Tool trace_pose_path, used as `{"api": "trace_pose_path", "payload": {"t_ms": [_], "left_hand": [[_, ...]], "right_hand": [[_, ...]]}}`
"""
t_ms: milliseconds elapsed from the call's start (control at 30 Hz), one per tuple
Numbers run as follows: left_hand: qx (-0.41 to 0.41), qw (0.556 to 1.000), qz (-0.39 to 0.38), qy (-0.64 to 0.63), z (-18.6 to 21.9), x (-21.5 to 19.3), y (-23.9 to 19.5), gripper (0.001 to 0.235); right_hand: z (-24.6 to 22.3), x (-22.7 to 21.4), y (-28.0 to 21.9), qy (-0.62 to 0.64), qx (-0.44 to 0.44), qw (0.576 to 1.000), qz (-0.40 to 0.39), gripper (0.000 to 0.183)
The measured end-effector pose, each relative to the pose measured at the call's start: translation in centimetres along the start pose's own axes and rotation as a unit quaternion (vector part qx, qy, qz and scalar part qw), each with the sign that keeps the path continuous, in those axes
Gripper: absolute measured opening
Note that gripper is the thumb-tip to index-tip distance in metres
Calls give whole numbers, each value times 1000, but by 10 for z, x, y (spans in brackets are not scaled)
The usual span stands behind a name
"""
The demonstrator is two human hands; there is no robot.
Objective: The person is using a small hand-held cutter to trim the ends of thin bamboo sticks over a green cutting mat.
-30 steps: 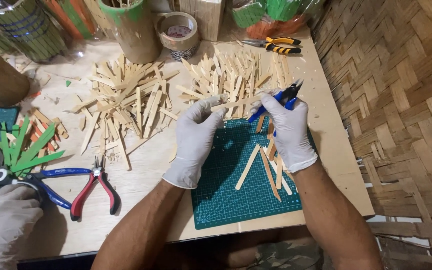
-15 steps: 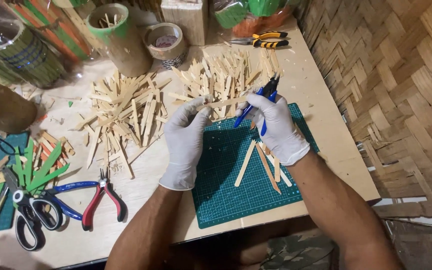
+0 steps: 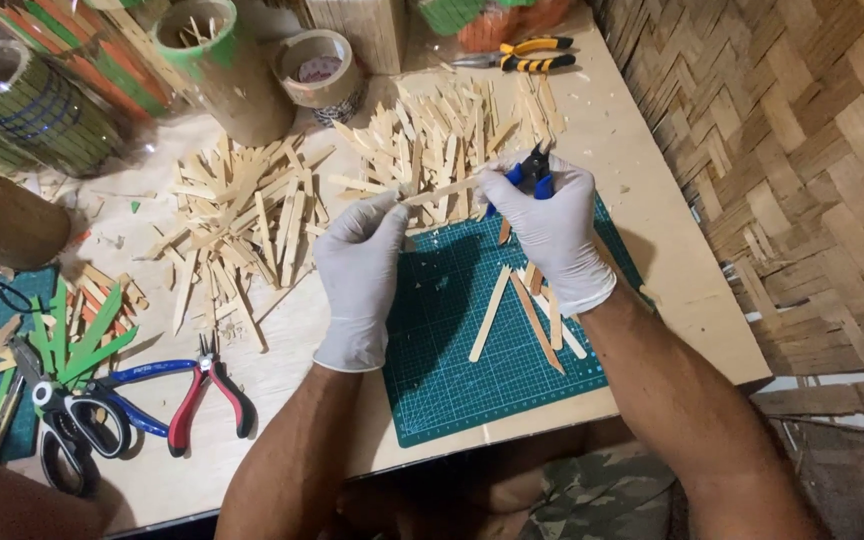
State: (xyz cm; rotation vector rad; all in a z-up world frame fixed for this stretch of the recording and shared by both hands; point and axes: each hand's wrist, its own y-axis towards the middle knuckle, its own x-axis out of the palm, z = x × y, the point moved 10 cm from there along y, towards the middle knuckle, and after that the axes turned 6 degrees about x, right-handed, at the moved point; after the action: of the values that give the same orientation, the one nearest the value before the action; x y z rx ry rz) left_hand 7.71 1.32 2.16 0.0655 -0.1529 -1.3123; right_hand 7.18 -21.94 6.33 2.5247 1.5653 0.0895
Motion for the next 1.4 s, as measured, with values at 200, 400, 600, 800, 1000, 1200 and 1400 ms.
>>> {"api": "trace_pose_path", "payload": {"t_ms": [200, 400, 600, 800, 1000, 1200, 1400], "left_hand": [[-29, 999, -35, 12, -4, 8, -1, 12], [-77, 975, -204, -37, -16, 38, -15, 15], [-88, 973, -213, -13, -18, 41, -22, 10], [-66, 955, -270, 104, -8, 54, -33, 30], [-48, 966, -242, 81, -13, 56, -37, 9], [-27, 981, -181, 58, -9, 46, -26, 7], [-16, 988, -150, 18, -6, 38, -22, 9]], "right_hand": [[-1, -2, 3, 67, 16, 997, -26, 25], [32, 0, 17, 270, 102, 945, -157, 15], [34, 2, 19, 215, 55, 948, -227, 24], [14, -2, 19, 56, -40, 973, -222, 13], [14, 18, 8, -27, 45, 970, -239, 18], [-16, -23, 10, -221, 56, 964, -135, 16], [-17, -60, -8, -463, 130, 870, -107, 22]]}}
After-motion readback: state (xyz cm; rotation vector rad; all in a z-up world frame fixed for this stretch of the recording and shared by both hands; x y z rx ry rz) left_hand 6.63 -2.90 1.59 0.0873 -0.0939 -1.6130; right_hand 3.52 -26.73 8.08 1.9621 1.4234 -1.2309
